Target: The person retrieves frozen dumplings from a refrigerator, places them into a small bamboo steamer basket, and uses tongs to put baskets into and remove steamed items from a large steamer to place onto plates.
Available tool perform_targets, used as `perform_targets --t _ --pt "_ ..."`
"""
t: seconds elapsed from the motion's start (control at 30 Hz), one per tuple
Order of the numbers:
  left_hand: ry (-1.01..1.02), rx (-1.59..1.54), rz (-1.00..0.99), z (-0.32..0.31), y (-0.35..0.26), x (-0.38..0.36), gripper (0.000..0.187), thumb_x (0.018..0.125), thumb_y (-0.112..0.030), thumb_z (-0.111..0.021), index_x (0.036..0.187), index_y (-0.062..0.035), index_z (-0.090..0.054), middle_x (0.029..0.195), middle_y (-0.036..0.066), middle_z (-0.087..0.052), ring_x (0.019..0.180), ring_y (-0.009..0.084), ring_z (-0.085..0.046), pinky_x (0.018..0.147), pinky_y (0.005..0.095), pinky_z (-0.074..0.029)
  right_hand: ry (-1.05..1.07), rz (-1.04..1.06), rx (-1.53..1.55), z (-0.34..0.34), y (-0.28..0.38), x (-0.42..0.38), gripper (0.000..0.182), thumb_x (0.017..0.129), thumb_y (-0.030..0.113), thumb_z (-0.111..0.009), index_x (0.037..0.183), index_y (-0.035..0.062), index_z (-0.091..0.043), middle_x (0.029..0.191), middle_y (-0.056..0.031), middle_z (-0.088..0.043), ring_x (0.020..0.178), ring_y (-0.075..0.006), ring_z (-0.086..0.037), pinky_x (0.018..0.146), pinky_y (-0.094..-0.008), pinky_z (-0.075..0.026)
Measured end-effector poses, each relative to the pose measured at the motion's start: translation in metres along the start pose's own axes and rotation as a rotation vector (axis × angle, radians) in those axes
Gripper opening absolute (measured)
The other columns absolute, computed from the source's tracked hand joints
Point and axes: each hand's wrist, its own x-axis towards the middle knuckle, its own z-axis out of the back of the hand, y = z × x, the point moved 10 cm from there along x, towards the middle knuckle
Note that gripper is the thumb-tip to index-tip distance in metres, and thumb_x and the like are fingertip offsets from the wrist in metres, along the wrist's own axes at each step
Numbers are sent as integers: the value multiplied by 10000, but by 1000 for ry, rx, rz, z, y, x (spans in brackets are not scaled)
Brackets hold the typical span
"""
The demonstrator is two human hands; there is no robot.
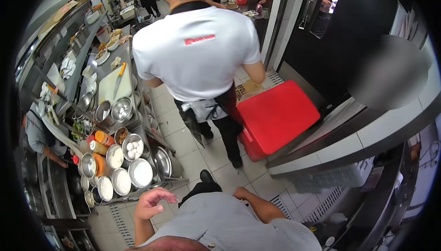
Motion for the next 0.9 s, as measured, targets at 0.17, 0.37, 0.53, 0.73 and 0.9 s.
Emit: perform_targets --t 0.17,0.37,0.53,0.73,0.9 --pt "-22 -81 -69 55 1 47 458 909 -166 -715 1271 94 -606 1188 191 -655 1102 285 -666 959 403 -522 -100 66 -137 61 24 71 509 699 419 -801 830 -69 -740 814 -212 -728 700 -316 -711 628 -436 -571" --pt "-7 -132 -140 109 -30 120 473 905 -169 -722 1261 119 -602 1197 216 -652 1092 292 -663 957 401 -521 -60 139 -505 188 100 64 490 766 421 -762 908 -47 -764 908 -228 -747 800 -344 -737 722 -457 -584" --pt "-16 -119 -89 144 -41 171 463 902 -162 -717 1250 124 -608 1190 219 -655 1098 290 -659 958 404 -514 -204 -156 -200 291 126 73 525 830 483 -771 881 -39 -751 838 -210 -735 766 -349 -734 761 -456 -572" --pt "-47 -137 -84 187 -41 244 453 899 -152 -714 1246 120 -612 1184 217 -657 1098 293 -659 960 403 -511 -146 -144 -117 324 130 162 537 848 479 -783 854 -56 -744 816 -204 -724 766 -316 -739 657 -439 -599" --pt "-105 -76 -82 214 -45 330 462 908 -203 -721 1226 118 -625 1156 228 -666 1061 298 -670 938 404 -520 -124 -196 143 390 148 207 586 846 511 -777 930 -67 -739 945 -230 -727 811 -320 -740 668 -436 -613"
